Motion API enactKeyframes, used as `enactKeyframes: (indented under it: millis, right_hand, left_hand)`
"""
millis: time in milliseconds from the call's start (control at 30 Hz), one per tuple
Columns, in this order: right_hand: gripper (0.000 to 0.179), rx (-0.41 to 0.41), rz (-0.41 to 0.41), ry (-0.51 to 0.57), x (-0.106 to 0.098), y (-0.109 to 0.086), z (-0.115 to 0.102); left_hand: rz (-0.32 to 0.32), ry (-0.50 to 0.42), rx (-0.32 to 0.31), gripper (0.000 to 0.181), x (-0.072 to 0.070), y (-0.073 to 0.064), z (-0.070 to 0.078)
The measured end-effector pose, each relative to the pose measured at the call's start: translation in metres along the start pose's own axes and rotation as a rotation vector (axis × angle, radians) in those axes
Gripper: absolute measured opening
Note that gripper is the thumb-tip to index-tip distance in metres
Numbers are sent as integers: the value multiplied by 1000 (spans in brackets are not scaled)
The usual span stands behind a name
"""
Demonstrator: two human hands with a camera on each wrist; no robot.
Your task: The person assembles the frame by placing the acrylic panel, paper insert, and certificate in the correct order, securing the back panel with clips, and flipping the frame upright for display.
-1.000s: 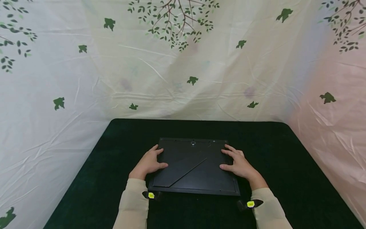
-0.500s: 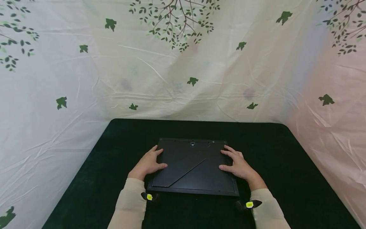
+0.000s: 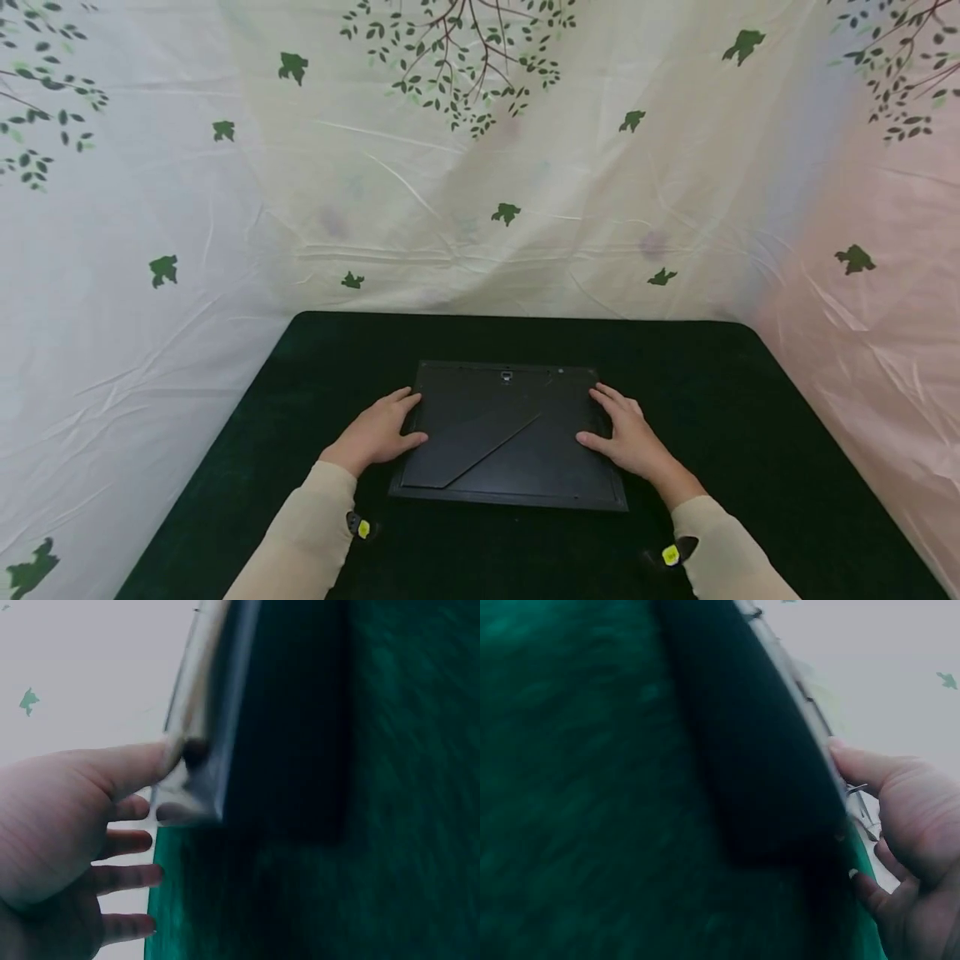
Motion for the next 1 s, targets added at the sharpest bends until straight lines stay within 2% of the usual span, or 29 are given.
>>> enactKeyframes:
  millis: [233, 433, 667, 833, 1000]
  right_hand:
    - [87, -12, -10, -68, -6, -17, 5]
    - [90, -40, -53, -74, -8, -21, 5]
    - [89, -34, -81, -51, -6, -22, 6]
    - [84, -50, -84, -41, -5, -24, 7]
    - [83, -48, -94, -37, -4, -24, 9]
  left_hand:
    - [51, 12, 55, 84, 3, 1, -7]
    - [64, -4, 76, 88, 5, 4, -9]
    - [37, -42, 77, 81, 7, 2, -12]
    - [28, -44, 128, 72, 7, -3, -15]
    - [20, -47, 139, 64, 4, -10, -19]
Point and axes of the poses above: each hand's wrist, its own y-axis towards the middle knuckle, its own x-axis out of the palm, z = x × y, the point moved 3 cm from there along y, towards the middle knuckle, and after that the axes turned 6 degrees about -z, right-handed, at the moved point
